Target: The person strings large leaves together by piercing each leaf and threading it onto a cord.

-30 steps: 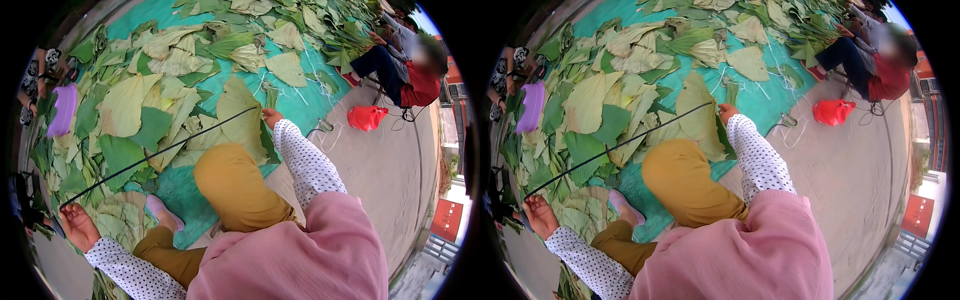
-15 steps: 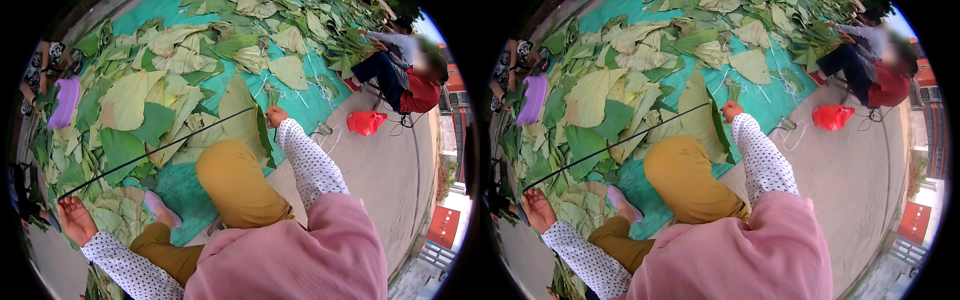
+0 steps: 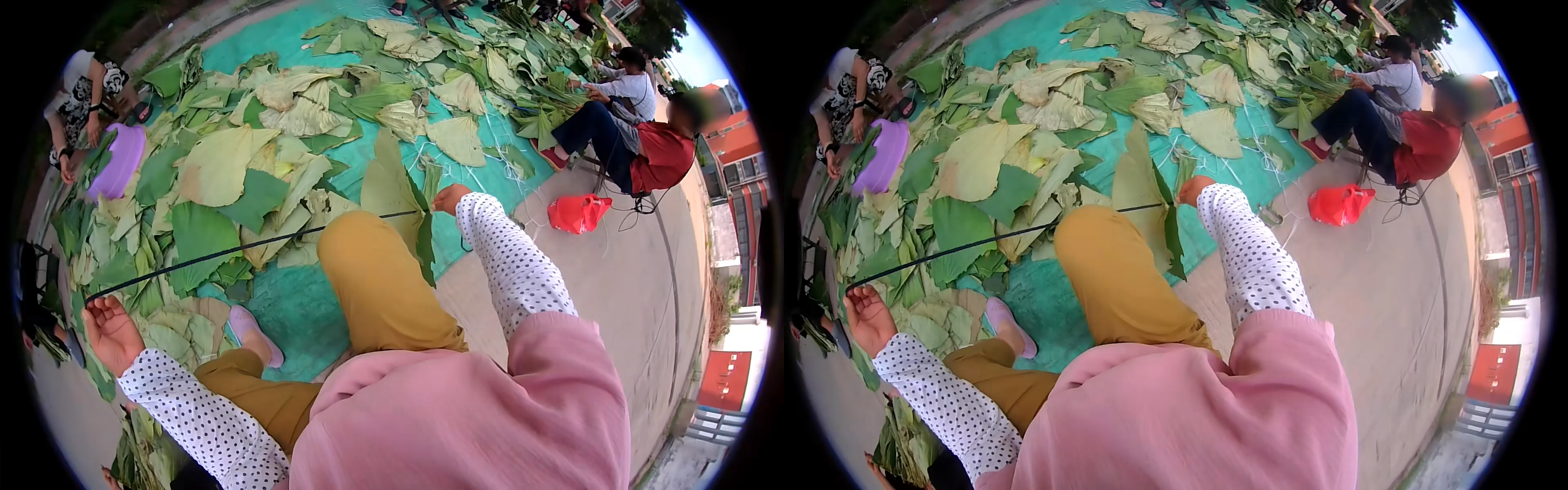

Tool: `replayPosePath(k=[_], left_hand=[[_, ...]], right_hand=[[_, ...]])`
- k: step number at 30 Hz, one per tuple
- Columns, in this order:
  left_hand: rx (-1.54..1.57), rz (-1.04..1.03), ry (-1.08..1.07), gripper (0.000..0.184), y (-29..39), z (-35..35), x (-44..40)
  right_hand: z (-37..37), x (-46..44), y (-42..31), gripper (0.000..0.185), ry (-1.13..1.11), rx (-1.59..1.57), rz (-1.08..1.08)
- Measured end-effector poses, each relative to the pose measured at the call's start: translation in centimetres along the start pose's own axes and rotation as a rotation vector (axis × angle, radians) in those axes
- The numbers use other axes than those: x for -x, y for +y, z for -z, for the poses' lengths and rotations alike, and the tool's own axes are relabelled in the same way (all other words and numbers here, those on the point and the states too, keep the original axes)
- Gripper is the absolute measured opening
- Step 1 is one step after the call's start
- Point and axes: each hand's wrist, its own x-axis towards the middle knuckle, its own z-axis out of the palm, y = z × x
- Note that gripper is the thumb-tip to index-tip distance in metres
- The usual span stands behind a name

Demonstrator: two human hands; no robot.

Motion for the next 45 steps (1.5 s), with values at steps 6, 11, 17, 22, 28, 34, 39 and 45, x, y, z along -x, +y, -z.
replayPosePath(k=[6, 11, 17, 22, 28, 34, 39, 45], left_hand=[[-0.032, 0.019, 0.027, 0.018, -0.4, 0.5, 0.1], [-0.067, 0.009, 0.011, 0.017, -0.7, -0.6, -0.4], [-0.080, -0.028, -0.011, 0.018, -1.2, -1.2, -0.3], [-0.062, -0.129, -0.039, 0.015, -0.8, -1.9, 0.4], [-0.039, -0.037, -0.055, 0.012, -1.2, -1.7, 0.0], [-0.010, -0.039, -0.004, 0.012, -1.0, -2.2, 0.4], [-0.023, -0.086, -0.053, 0.017, -0.3, -0.9, 0.0], [-0.016, -0.230, -0.045, 0.033, 0.7, -1.8, 0.7]], right_hand=[[-2.3, -2.1, 2.7, 0.023, 0.071, -0.174, -0.089], [-2.0, -2.6, 2.2, 0.025, 0.045, -0.053, -0.018], [-1.8, -2.8, 1.9, 0.023, -0.021, -0.103, -0.016], [0.1, -3.0, 0.8, 0.020, 0.017, -0.428, 0.115], [-0.1, -3.3, -1.6, 0.021, 0.025, -0.541, 0.153], [-1.8, -4.1, -2.6, 0.017, -0.094, -0.338, 0.122], [-2.7, -3.9, -2.9, 0.023, -0.122, -0.285, 0.113], [0.6, -3.5, -5.2, 0.031, -0.126, 0.193, 0.121]])
